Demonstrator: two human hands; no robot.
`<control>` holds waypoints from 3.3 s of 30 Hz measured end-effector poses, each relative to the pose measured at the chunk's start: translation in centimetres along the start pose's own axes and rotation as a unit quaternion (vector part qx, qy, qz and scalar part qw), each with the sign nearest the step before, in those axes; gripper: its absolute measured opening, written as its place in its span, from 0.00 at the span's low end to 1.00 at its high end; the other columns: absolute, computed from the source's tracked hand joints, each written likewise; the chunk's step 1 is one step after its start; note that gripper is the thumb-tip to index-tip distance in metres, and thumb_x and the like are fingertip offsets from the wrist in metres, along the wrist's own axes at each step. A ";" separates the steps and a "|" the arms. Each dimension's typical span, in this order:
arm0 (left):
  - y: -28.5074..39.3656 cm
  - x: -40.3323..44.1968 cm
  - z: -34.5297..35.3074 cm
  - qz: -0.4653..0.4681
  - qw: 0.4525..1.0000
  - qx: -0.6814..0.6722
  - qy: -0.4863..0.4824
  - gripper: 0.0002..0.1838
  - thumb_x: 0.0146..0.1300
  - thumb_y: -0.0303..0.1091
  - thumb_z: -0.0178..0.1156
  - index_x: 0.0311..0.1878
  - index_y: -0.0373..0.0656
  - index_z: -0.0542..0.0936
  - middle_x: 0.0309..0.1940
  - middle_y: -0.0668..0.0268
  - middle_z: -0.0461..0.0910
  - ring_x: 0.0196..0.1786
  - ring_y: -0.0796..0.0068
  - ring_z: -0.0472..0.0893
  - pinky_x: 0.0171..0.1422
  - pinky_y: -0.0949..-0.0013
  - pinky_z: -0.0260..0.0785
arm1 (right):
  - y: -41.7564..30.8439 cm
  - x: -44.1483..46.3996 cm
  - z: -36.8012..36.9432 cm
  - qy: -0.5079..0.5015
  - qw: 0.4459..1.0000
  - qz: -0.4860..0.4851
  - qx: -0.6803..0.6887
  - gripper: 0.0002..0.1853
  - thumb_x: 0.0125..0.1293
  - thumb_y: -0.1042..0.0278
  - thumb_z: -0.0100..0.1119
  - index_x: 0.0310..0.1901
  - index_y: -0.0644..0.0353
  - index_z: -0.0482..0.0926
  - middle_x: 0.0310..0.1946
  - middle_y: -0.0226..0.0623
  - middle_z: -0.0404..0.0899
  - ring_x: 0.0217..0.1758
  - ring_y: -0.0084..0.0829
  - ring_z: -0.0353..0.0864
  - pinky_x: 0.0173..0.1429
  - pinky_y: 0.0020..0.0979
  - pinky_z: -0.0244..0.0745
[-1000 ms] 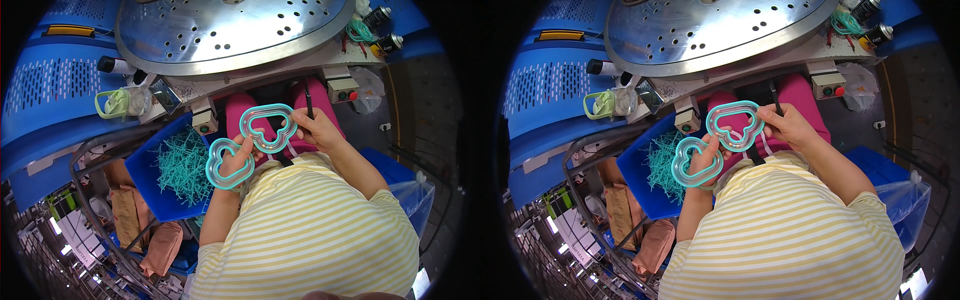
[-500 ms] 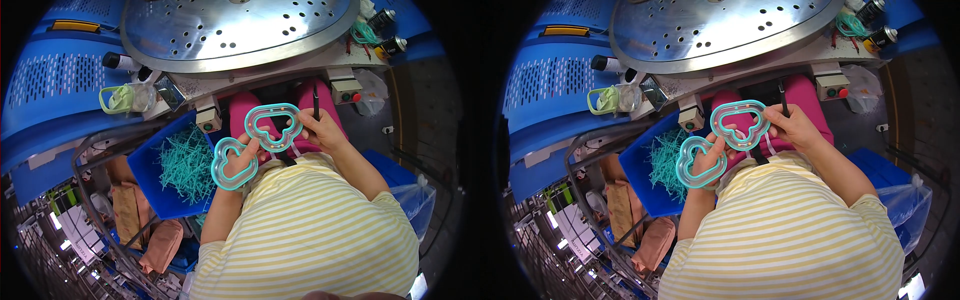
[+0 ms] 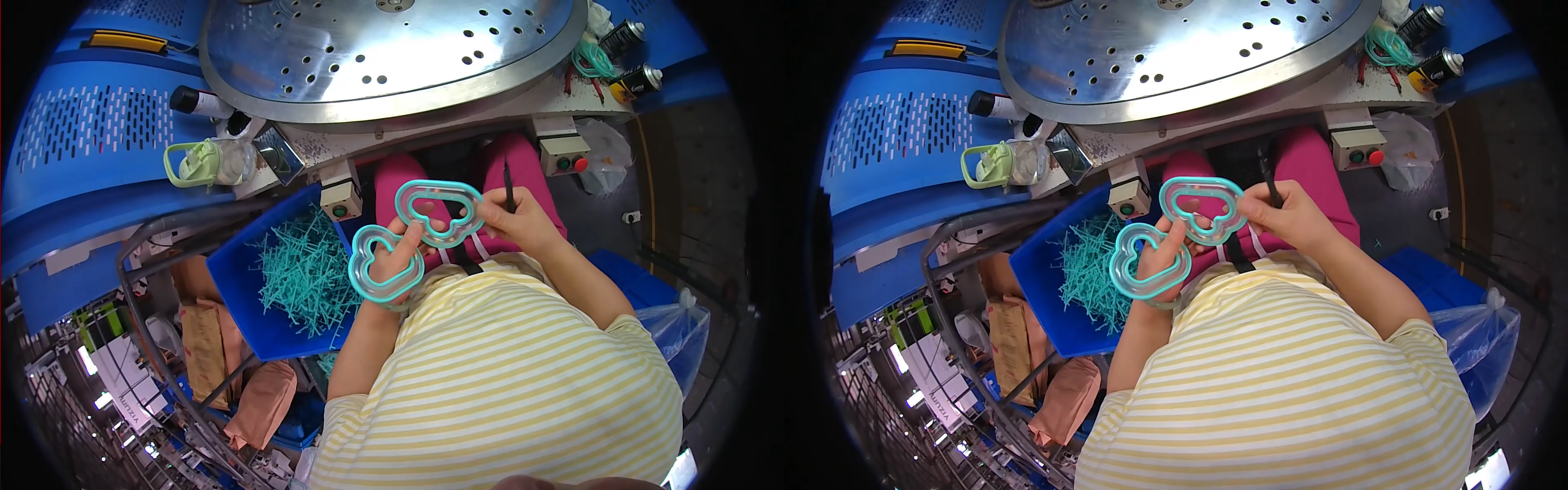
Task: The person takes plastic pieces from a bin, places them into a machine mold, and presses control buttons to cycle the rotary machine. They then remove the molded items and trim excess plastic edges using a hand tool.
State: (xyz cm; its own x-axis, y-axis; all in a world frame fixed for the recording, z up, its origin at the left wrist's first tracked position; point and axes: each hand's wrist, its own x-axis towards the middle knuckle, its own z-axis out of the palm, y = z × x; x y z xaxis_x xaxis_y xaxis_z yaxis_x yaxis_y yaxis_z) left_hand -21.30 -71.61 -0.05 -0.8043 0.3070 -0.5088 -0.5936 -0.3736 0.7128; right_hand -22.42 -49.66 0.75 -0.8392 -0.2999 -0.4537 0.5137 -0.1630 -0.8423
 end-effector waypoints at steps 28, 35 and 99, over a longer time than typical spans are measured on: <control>-0.8 0.1 -0.5 -0.010 0.997 -0.012 -0.071 0.17 0.68 0.43 0.51 0.49 0.38 0.73 0.27 0.70 0.71 0.32 0.78 0.71 0.37 0.73 0.66 | -1.8 -0.6 -2.6 -0.069 0.908 -0.247 -0.331 0.11 0.57 0.66 0.61 0.39 0.62 0.82 0.28 0.42 0.81 0.30 0.33 0.81 0.35 0.29 0.73; -0.7 -0.1 -0.3 -0.025 0.997 -0.010 -0.078 0.17 0.68 0.44 0.52 0.47 0.38 0.74 0.26 0.71 0.71 0.32 0.79 0.70 0.37 0.74 0.66 | -1.3 0.0 -3.3 -0.089 0.905 -0.261 -0.324 0.11 0.57 0.63 0.63 0.36 0.61 0.83 0.26 0.41 0.82 0.29 0.34 0.82 0.32 0.29 0.73; -0.3 1.6 -1.5 -0.069 0.995 0.005 -0.069 0.15 0.67 0.37 0.54 0.52 0.40 0.72 0.39 0.67 0.79 0.41 0.77 0.79 0.47 0.72 0.73 | -0.1 2.0 -1.5 0.026 0.999 0.030 -0.021 0.13 0.61 0.59 0.61 0.37 0.61 0.81 0.23 0.21 0.74 0.23 0.10 0.64 0.27 0.17 0.56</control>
State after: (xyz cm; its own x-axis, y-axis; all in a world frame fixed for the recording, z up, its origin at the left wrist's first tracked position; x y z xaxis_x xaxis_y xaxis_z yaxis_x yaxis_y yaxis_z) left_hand -22.43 -72.33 -1.86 -0.7038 0.4720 -0.5310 -0.6967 -0.3120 0.6460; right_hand -24.43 -48.84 -0.50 -0.8158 -0.2580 -0.5176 0.5564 -0.1058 -0.8241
